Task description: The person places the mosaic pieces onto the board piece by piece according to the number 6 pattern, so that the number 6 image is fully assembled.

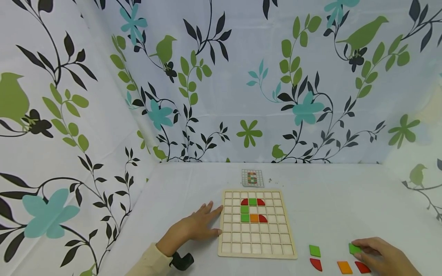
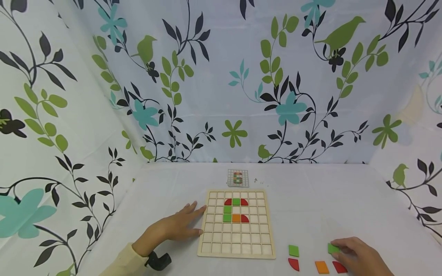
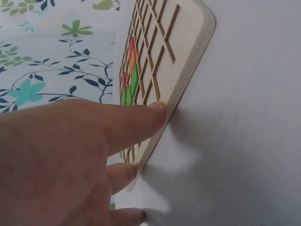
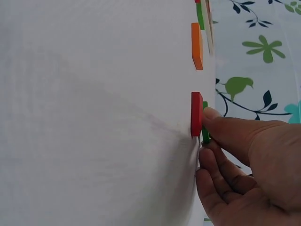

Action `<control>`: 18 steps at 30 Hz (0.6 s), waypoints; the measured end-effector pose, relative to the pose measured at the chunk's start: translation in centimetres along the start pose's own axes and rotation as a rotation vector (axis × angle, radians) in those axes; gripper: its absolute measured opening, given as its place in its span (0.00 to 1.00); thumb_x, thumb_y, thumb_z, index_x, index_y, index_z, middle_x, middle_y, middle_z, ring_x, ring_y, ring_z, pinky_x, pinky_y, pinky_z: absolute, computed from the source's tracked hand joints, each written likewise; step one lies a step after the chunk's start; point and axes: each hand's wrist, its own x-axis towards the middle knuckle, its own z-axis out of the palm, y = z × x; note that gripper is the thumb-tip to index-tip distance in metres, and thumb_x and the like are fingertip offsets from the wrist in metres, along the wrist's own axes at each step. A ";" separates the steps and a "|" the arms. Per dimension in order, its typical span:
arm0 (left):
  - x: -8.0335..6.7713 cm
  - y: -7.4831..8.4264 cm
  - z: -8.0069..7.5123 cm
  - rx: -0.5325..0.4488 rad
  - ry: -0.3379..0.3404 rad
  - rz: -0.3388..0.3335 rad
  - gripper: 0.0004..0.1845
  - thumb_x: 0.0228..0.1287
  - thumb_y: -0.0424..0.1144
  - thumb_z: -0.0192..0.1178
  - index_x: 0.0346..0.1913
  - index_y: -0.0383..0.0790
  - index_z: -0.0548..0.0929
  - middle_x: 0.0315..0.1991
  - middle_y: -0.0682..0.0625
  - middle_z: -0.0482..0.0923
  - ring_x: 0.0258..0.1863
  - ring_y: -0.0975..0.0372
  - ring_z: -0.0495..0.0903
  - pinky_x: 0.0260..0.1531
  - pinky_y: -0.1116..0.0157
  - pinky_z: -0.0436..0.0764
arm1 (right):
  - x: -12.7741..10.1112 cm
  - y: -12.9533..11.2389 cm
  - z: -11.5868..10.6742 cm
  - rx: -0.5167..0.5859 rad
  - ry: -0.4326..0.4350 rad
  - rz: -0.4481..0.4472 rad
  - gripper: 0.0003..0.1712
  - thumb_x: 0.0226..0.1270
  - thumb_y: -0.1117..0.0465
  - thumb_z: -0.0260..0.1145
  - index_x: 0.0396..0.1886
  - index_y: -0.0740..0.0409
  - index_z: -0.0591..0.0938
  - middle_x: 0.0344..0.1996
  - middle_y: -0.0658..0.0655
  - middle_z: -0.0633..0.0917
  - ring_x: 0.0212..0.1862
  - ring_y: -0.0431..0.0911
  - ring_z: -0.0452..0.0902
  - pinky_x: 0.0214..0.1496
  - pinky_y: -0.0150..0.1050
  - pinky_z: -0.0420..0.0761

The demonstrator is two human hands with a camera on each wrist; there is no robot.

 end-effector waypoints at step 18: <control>0.3 -0.4 0.2 0.007 -0.017 -0.006 0.42 0.67 0.61 0.60 0.79 0.54 0.58 0.79 0.41 0.49 0.77 0.45 0.48 0.66 0.37 0.57 | 1.9 -10.3 1.0 -0.112 0.101 -0.347 0.15 0.60 0.57 0.76 0.47 0.49 0.87 0.43 0.44 0.82 0.45 0.43 0.78 0.48 0.42 0.83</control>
